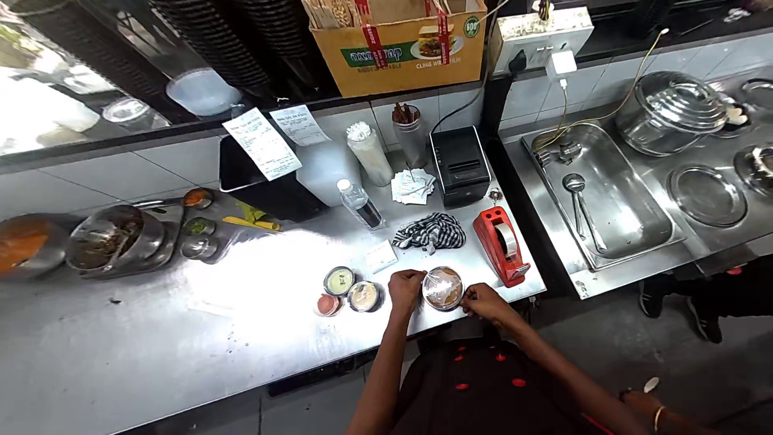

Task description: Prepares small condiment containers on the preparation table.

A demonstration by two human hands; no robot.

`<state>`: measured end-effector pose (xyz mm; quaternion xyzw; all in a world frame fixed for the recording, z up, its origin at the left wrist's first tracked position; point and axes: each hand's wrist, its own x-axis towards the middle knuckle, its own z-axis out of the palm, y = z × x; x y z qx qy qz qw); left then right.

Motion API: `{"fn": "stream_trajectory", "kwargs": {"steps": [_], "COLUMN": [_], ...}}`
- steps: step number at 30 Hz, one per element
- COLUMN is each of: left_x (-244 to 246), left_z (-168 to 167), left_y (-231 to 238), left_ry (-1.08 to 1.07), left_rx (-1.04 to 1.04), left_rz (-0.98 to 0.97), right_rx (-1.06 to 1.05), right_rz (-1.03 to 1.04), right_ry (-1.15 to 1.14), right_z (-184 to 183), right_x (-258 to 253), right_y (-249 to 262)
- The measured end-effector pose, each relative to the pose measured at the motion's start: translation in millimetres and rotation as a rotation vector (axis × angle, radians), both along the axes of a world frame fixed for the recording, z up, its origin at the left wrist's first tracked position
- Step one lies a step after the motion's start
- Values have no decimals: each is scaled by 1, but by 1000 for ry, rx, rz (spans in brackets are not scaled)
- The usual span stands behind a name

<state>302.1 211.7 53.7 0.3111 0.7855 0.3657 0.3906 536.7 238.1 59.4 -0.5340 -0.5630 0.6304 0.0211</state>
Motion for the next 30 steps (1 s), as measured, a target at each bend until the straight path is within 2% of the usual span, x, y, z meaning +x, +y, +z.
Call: {"fn": "stream_trajectory", "kwargs": {"steps": [3,6,9,11,14,17,20,27,30], "left_x": [-12,-18,-6,1,13,18,18,7,4], "left_z": [5,8,22,21,6,-5,-1,13,16], "left_y": [0,-2,-13,-14,-15,-17,-17,-31,-50], "left_ry": [61,291,481,473,382,352,328,306,284], "left_rx": [-57,-113,3,141,252,241,183,154,158], "left_rz": [-113,-193,-204,-231,-223,-164,-167,-247,-275], "right_rx": [67,211,357,343,77,-65,-138,-78,-51], "right_rz": [19,84,108,81,-23,-153,-183,-108,1], "right_ry": [-57,-269,-339,-236,0,79,119,102,31], "right_z": [-3,1,11,13,19,12,5,5,34], "right_x": [2,8,16,17,5,-11,-14,-11,-10], "right_y": [1,-1,-7,-11,-18,-19,-16,-2,10]}}
